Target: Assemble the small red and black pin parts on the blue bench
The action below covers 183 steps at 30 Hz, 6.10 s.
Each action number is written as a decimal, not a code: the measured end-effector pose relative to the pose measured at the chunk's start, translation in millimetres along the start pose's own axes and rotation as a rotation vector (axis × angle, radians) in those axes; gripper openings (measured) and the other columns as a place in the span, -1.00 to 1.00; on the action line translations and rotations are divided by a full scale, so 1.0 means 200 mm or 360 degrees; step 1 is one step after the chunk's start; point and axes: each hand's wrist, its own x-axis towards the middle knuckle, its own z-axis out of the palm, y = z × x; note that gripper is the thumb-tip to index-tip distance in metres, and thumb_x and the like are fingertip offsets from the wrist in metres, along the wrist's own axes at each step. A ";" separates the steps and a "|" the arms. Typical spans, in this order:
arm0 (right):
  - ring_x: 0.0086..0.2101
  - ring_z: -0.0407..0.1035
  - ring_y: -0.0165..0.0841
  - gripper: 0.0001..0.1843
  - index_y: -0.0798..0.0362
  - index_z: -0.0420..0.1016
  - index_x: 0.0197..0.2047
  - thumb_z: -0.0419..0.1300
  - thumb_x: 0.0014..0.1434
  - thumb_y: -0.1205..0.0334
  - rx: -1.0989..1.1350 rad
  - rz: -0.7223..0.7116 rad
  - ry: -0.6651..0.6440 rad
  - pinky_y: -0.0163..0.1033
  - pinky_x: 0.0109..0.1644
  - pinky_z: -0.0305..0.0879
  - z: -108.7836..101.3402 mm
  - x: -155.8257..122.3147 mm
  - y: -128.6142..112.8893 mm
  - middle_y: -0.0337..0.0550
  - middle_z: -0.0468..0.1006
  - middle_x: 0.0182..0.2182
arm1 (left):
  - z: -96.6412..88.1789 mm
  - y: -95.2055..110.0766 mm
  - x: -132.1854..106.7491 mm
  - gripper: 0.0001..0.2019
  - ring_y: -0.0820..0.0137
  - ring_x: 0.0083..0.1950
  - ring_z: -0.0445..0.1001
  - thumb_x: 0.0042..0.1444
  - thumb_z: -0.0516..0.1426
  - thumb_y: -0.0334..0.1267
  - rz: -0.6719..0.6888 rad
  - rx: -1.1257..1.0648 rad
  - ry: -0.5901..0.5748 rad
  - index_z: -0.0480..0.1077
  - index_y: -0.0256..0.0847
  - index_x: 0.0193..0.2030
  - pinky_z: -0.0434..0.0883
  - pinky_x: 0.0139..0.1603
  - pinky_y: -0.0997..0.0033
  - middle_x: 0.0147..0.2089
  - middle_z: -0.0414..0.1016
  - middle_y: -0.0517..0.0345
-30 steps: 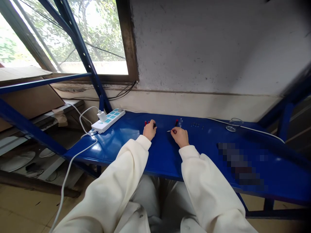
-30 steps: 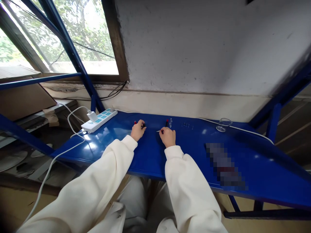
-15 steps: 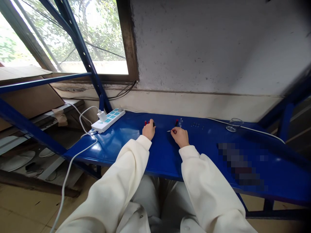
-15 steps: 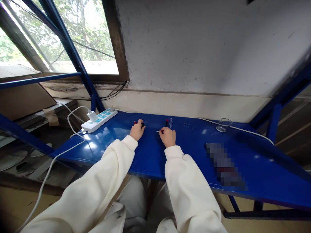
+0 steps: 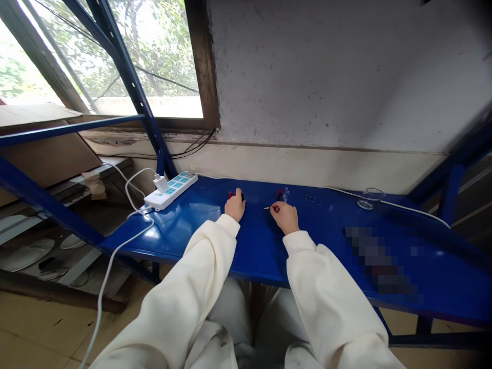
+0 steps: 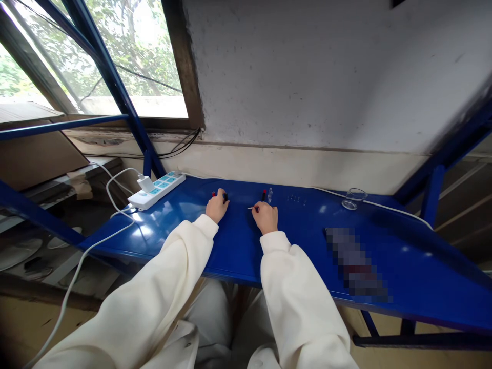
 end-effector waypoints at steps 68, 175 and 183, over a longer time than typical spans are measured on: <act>0.06 0.04 -0.12 -0.57 0.04 0.32 0.05 -0.06 0.14 0.15 -0.0266 0.0456 -0.0083 0.07 0.02 -0.05 0.07 0.03 0.09 0.06 0.25 0.07 | 0.08 0.41 0.01 -0.84 0.28 -0.14 0.34 0.10 -0.04 -0.38 0.0640 -0.0163 0.0030 0.33 -0.26 -0.23 0.25 -0.09 0.28 -0.22 0.40 -0.02; -0.57 0.20 -0.49 -0.64 0.07 0.35 -0.39 0.22 -0.12 -0.05 0.1904 0.0285 -0.0122 -0.32 -0.46 0.16 0.04 0.02 0.01 -0.28 0.34 -0.61 | 0.07 0.16 -0.14 -0.64 0.46 -0.59 0.44 -0.17 0.21 -0.05 -0.0010 -0.2366 -0.0416 0.18 -0.27 -0.42 0.18 -0.60 0.57 -0.40 0.54 -0.01; -0.58 0.19 -0.50 -0.66 0.08 0.35 -0.40 0.23 -0.12 -0.02 0.1956 0.0298 -0.0152 -0.33 -0.47 0.12 0.05 0.02 0.02 -0.31 0.33 -0.64 | 0.07 0.16 -0.14 -0.64 0.46 -0.60 0.44 -0.16 0.20 -0.03 0.0034 -0.2274 -0.0406 0.17 -0.27 -0.45 0.18 -0.62 0.57 -0.43 0.53 0.00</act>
